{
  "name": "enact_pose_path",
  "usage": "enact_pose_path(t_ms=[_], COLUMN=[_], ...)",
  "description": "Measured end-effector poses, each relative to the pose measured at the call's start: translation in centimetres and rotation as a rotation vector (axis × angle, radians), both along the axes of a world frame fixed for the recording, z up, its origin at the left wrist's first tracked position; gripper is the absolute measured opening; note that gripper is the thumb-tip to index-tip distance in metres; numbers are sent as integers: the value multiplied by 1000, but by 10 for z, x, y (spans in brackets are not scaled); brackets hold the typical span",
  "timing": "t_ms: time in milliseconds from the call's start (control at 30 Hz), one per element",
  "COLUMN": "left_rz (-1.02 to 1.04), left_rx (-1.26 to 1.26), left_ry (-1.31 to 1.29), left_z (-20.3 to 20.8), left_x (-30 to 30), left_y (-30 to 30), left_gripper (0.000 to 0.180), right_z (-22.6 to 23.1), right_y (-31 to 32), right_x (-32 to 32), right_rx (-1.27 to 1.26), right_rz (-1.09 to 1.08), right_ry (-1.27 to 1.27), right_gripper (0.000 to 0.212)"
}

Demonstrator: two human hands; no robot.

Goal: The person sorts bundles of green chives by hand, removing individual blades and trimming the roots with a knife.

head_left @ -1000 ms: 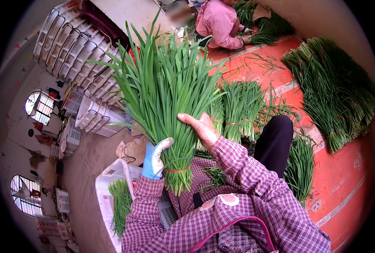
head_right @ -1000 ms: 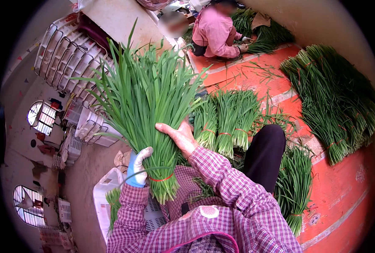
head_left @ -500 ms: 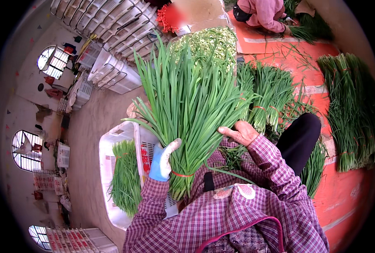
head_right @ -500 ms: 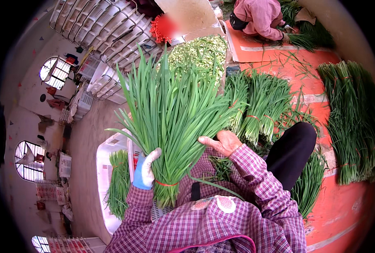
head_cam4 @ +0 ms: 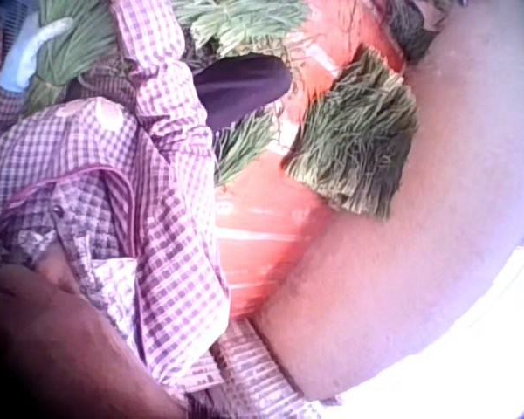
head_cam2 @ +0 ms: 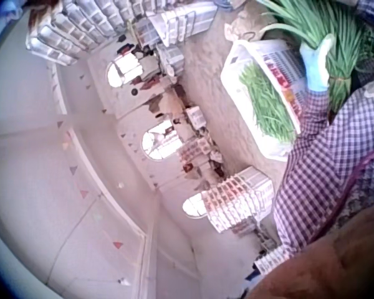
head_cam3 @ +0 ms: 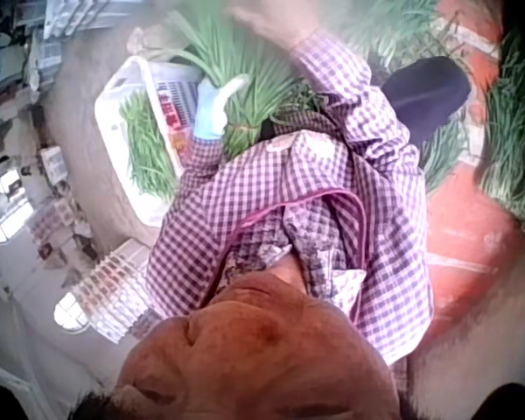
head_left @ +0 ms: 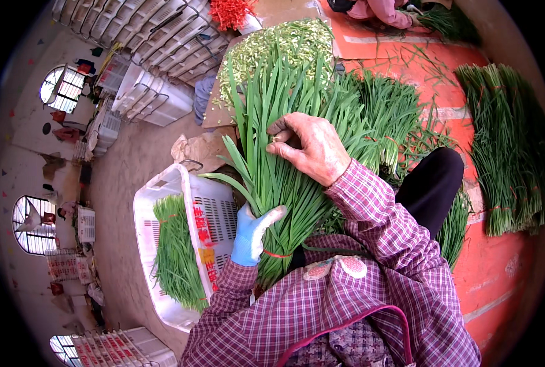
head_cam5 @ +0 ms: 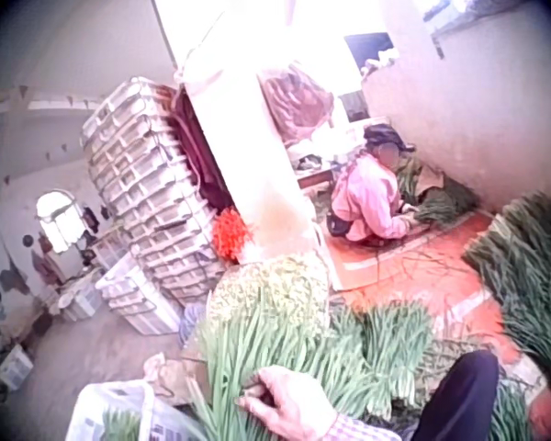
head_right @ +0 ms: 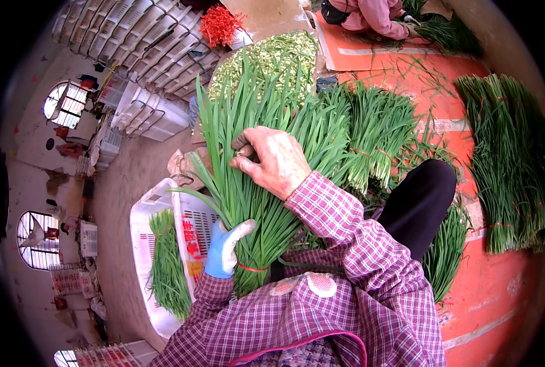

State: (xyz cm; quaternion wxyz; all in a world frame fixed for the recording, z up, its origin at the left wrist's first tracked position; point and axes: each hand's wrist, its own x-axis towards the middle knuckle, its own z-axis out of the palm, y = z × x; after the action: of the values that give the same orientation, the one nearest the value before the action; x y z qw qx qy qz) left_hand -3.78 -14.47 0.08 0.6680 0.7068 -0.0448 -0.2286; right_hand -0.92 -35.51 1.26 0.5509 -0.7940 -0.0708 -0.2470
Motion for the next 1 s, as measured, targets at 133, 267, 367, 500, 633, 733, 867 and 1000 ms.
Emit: enact_pose_path(t_ms=[133,267,367,500,633,733,867,1000], left_rz=[5,14,21,25,4,-8,-14,10], left_rx=[-7,-8,4,-26,-52,-84,-95,-121], left_ry=[19,44,34,31,33,43,64,93], left_z=[-4,-8,-11,-19,-18,-17,-16,-24], left_x=[-1,2,1,6,2,0,-1,0], left_y=[2,1,4,10,3,-5,-6,-2], left_gripper=[42,42,41,40,38,40,41,41], right_z=[-4,-17,-19,14,7,-14,-16,-29], right_y=[8,11,-2,-32,-2,23,33,39], right_x=[1,2,12,-13,-25,-20,-20,-16], right_rx=[-22,-179,34,429,-17,-199,-381,-283], right_rz=[18,-137,-449,-25,242,128,105,-19], right_ry=[48,-70,-233,80,-40,-58,30,-90], right_gripper=[17,16,15,29,16,18,19,16])
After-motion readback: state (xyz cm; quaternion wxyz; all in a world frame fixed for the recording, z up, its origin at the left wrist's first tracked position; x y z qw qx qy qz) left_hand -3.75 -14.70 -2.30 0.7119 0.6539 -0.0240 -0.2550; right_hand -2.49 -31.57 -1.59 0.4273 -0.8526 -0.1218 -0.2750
